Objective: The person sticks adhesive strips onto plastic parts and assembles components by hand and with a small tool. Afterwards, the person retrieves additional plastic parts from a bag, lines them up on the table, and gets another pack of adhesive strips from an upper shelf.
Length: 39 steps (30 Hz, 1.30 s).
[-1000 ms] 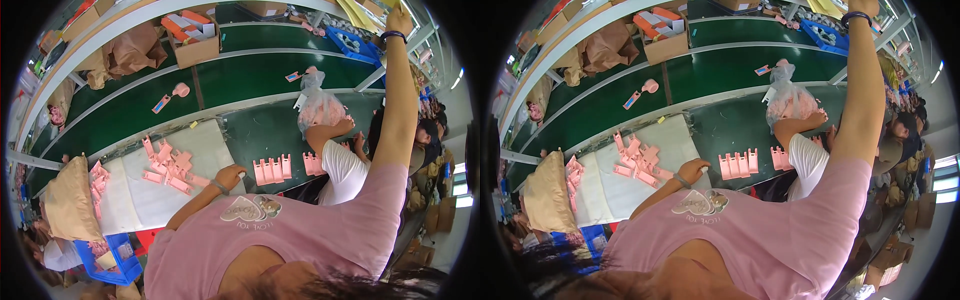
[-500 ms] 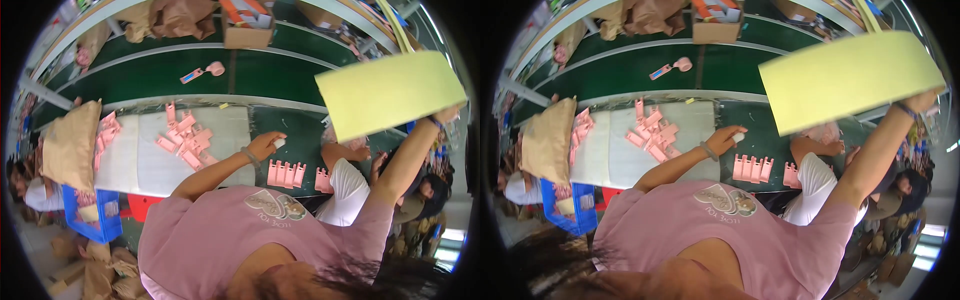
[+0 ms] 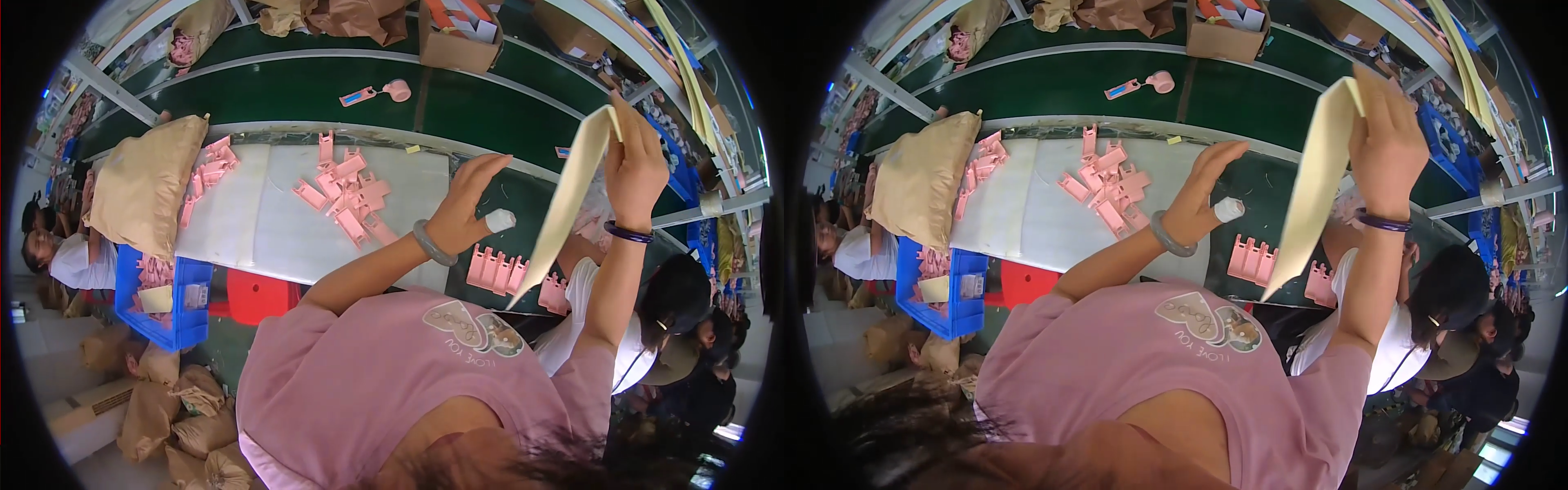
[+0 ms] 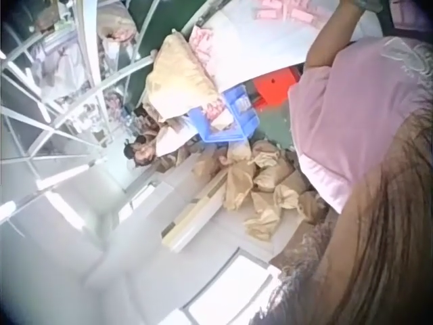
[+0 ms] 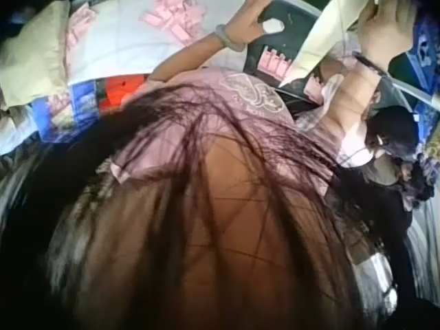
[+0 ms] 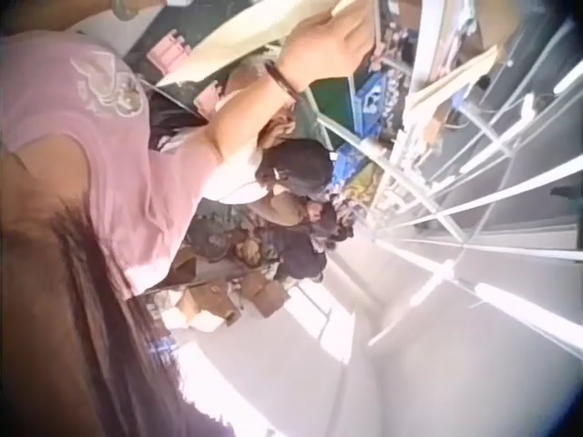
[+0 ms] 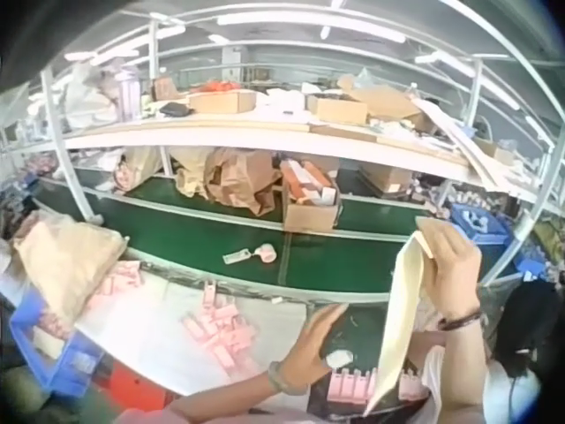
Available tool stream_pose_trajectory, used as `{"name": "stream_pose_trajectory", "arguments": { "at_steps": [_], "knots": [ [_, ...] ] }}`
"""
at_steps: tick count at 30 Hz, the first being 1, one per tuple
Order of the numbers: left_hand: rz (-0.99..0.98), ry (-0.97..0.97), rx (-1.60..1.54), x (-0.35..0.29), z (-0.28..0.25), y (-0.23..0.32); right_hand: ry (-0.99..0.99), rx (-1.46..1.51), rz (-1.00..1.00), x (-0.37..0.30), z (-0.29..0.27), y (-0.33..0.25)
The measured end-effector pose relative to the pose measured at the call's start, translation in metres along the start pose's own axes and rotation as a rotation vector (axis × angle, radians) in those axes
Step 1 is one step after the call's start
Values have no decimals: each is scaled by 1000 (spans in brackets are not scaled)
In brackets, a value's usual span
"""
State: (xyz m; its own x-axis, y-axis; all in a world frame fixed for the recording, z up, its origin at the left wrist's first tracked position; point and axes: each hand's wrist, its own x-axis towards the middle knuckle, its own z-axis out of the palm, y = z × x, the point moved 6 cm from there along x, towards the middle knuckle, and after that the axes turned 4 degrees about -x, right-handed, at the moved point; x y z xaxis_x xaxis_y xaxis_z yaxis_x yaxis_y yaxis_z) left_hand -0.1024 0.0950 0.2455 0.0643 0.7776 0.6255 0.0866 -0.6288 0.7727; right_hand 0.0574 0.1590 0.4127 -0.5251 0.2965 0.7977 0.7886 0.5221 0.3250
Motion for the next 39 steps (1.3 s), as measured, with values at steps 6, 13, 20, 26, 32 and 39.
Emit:
{"name": "stream_pose_trajectory", "arguments": {
  "at_steps": [6,13,20,26,32,39],
  "knots": [
    [-184,-48,92,-25,-42,4,-153,465,26,3,9,-51],
    [-650,-450,155,-91,-100,-68,-873,817,297,-135,164,-90],
    [-605,-503,530,-161,-187,-206,-1542,392,101,-234,249,-172],
    [-619,69,962,-41,-329,-303,-779,789,99,-114,334,-218],
    [-559,1,1380,7,-344,-392,-370,653,-135,-12,455,-316],
    [-814,66,1047,3,-343,-408,-496,412,-397,-18,540,-344]
  ]
}}
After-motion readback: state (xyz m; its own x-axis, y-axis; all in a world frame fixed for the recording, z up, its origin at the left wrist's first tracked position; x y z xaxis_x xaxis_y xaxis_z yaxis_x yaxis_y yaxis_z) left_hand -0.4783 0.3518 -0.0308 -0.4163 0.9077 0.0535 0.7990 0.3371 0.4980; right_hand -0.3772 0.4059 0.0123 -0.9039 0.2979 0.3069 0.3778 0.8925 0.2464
